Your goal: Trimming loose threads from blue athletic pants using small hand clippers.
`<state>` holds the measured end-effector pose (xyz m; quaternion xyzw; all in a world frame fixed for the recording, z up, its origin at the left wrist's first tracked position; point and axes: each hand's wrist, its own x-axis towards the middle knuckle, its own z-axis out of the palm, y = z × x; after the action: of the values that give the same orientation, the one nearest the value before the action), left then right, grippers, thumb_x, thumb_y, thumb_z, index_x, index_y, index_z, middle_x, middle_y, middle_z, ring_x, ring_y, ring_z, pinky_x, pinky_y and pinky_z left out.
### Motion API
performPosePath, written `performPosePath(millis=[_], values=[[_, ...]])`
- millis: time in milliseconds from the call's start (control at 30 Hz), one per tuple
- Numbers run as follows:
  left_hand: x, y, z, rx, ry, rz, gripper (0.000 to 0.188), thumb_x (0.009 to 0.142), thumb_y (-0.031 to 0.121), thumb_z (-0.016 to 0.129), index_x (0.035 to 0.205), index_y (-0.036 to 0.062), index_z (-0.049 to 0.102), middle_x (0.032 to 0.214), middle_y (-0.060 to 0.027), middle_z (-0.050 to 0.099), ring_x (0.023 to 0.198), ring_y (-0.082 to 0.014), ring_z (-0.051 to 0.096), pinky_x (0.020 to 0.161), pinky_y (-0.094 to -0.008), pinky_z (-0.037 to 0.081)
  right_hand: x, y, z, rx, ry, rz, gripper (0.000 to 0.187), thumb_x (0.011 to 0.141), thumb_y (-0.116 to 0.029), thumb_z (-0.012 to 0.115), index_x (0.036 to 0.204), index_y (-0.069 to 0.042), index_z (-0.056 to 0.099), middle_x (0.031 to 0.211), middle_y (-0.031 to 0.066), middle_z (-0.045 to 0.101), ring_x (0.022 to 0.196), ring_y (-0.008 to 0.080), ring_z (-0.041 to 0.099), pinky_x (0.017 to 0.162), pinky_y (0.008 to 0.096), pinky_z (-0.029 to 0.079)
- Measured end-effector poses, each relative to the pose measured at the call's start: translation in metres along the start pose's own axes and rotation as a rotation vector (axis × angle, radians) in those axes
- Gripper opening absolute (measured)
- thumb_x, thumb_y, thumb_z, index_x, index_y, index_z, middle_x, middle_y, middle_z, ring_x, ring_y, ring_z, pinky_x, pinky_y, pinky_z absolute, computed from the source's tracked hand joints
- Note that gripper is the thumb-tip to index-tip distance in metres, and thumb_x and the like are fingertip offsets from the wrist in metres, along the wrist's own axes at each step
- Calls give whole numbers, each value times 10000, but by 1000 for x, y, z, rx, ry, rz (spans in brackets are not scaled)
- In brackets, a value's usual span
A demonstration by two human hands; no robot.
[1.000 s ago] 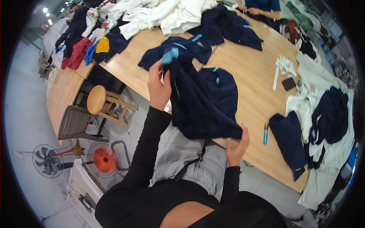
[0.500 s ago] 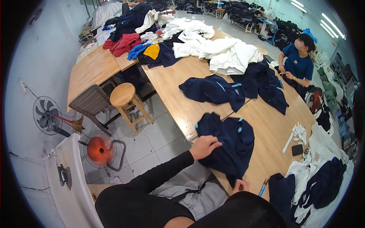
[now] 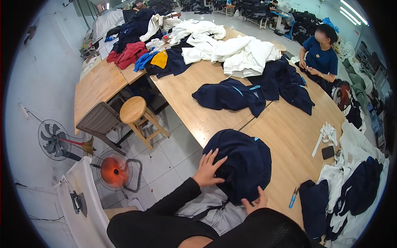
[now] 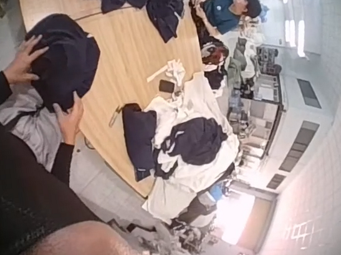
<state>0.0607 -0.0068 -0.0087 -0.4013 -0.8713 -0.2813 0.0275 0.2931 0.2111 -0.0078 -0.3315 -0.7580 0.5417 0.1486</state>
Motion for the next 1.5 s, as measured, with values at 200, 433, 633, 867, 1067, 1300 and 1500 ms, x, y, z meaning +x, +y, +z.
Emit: performPosePath(millis=[200, 433, 633, 867, 1067, 1300, 1500], values=[[-9, -25, 6, -209, 261, -206, 543, 855, 7, 799, 1375, 132, 708, 1442, -207, 599, 1335, -429, 569, 1120, -460, 502, -4, -22, 45, -584, 64, -355, 605, 715, -114, 934, 1271, -55, 702, 1335, 193, 594, 1255, 435, 522, 1081, 530, 445], [49, 4, -35, -365, 381, -102, 194, 885, -52, 724, 1060, 30, 709, 1015, -152, 674, 999, -384, 666, 877, -450, 555, 23, 0, -22, 269, 125, -104, 250, 885, 20, 822, 1077, -38, 673, 1040, 35, 657, 959, 144, 624, 861, 307, 518], [47, 32, -7, -551, 57, 197, 222, 926, -59, 686, 1124, 34, 649, 1082, -169, 639, 1005, -396, 671, 853, -455, 544, 65, -37, -56, 50, 627, -119, 130, 997, 39, 697, 1123, 12, 679, 1052, 75, 682, 946, 173, 645, 873, 296, 511], [23, 62, 3, -527, 109, 78, 219, 903, -127, 634, 1011, 36, 735, 1155, -160, 677, 1010, -351, 726, 867, -393, 586, 26, -84, 55, -125, 81, -529, 93, 898, -8, 760, 990, -13, 748, 969, 158, 746, 929, 338, 725, 833, 403, 564], [37, 118, -67, -705, 140, 311, 307, 837, -202, 651, 962, 42, 791, 1187, -136, 701, 960, -282, 744, 835, -344, 593, 68, -44, 50, -425, 583, -534, 161, 980, -58, 683, 1107, 31, 727, 1113, 234, 734, 1036, 512, 671, 928, 528, 539], [49, 68, -30, -525, 212, 144, 270, 866, -146, 663, 1031, 27, 787, 1229, -159, 685, 1040, -354, 726, 890, -388, 587, 54, -75, -2, -117, -146, -459, 208, 993, -133, 756, 1132, 21, 771, 1121, 224, 788, 1065, 405, 761, 930, 421, 581], [15, 35, -14, -100, -33, -18, 566, 877, 104, 788, 1427, 86, 659, 1493, -111, 606, 1220, -333, 646, 1017, -488, 479, 20, -7, -30, -612, 411, -234, 299, 924, -89, 802, 1203, -19, 718, 965, 120, 668, 969, 344, 653, 881, 453, 537]])
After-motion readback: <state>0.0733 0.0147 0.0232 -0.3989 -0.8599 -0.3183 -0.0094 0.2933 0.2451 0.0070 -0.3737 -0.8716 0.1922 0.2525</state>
